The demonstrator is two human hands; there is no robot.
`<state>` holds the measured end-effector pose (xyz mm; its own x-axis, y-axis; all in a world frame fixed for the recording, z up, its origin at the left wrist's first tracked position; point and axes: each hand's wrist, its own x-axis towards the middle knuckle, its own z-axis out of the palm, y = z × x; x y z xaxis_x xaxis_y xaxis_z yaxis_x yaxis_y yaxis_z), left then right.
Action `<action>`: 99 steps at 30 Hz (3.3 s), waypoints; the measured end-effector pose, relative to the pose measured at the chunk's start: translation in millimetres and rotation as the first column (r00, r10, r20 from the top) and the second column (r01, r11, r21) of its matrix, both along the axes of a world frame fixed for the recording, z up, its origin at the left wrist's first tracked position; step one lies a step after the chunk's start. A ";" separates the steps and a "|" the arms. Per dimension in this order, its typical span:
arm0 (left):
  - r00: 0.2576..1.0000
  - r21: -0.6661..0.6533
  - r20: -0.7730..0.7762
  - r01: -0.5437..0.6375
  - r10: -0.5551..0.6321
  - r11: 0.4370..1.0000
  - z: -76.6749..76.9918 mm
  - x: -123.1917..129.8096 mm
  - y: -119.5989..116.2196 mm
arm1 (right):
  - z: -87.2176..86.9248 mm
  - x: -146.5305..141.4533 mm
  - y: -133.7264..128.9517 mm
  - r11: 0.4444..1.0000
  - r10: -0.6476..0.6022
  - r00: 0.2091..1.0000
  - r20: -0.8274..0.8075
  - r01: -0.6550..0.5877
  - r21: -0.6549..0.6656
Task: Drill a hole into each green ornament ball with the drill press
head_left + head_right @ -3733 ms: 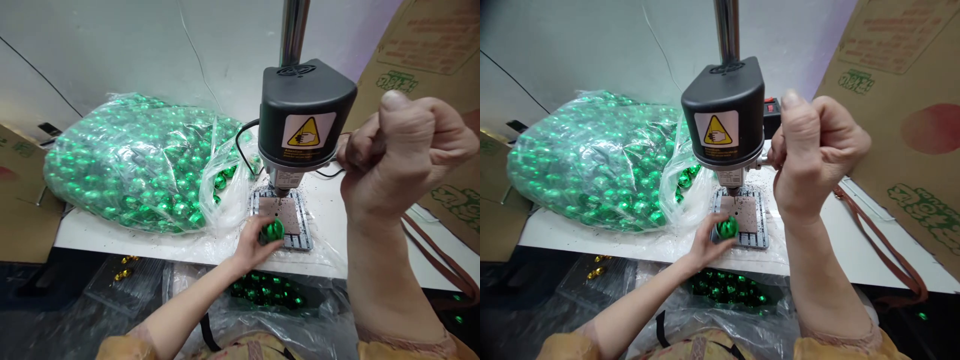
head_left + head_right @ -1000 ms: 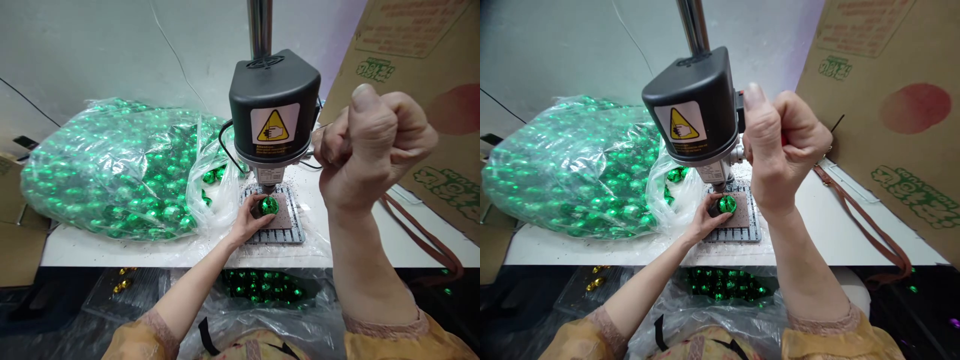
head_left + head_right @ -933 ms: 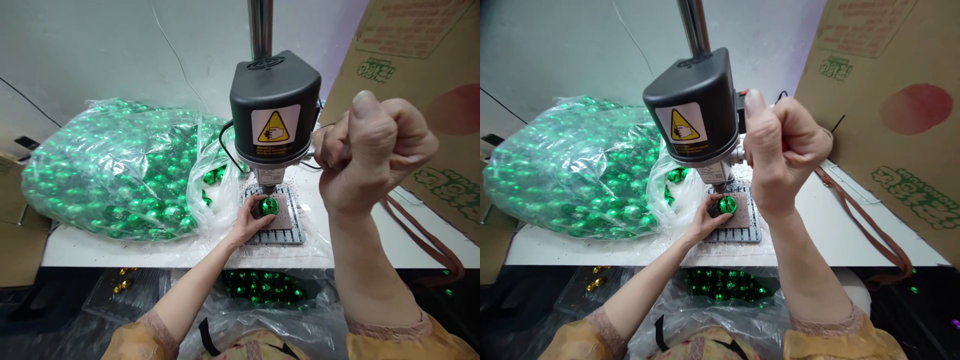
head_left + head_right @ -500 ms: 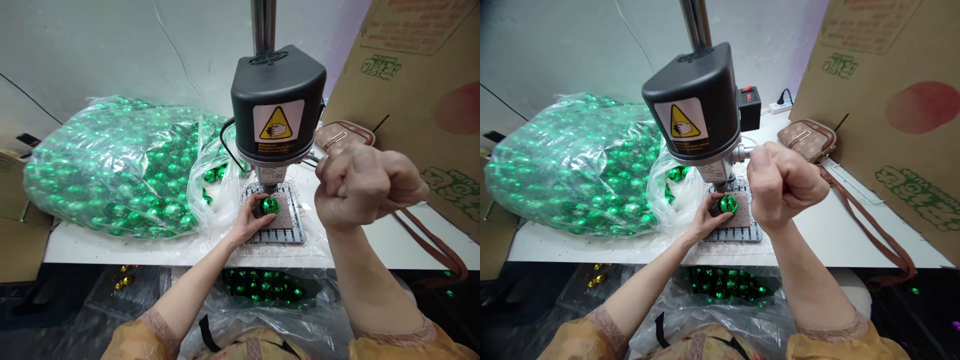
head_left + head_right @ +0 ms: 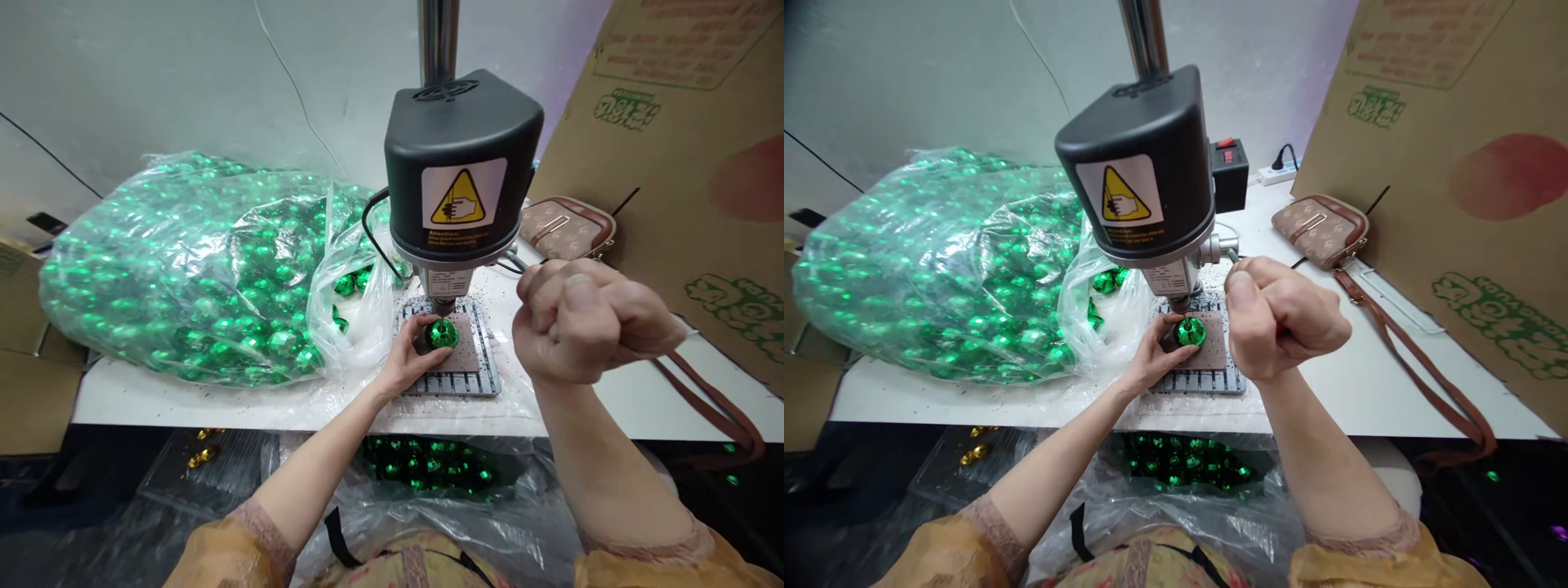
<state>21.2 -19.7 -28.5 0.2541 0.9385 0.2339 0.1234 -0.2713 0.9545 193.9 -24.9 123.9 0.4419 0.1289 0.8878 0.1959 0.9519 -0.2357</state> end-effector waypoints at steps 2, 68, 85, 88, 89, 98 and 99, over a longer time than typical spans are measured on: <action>1.000 -0.001 0.008 -0.001 0.001 1.000 -1.0 -0.1 0.2 | -1.3 0.6 0.8 1.000 0.003 1.000 0.002 -0.003 0.012; 0.753 0.161 -0.559 -0.312 0.347 0.936 54.5 -96.9 125.2 | 45.0 -2.8 1.2 0.964 0.102 0.987 -0.121 -0.129 -0.234; 0.982 -0.290 0.184 0.004 0.052 0.957 41.3 -40.3 0.8 | 39.0 0.8 4.6 0.970 0.091 0.990 -0.105 -0.112 -0.217; 0.989 -0.287 0.145 0.035 0.007 0.957 29.4 -33.2 4.4 | 38.6 1.0 5.7 0.970 0.094 0.991 -0.096 -0.113 -0.215; 0.992 -0.286 0.128 0.051 -0.014 0.957 27.1 -31.5 5.9 | 38.6 0.9 5.9 0.971 0.096 0.991 -0.095 -0.114 -0.212; 1.000 -0.233 -0.020 0.003 -0.008 0.973 19.9 -17.3 9.0 | 39.0 -0.1 7.1 0.973 0.106 0.990 -0.090 -0.122 -0.196; 0.999 -0.228 -0.035 -0.001 -0.007 0.974 20.5 -15.2 8.8 | 38.9 0.4 7.6 0.973 0.114 0.989 -0.091 -0.130 -0.192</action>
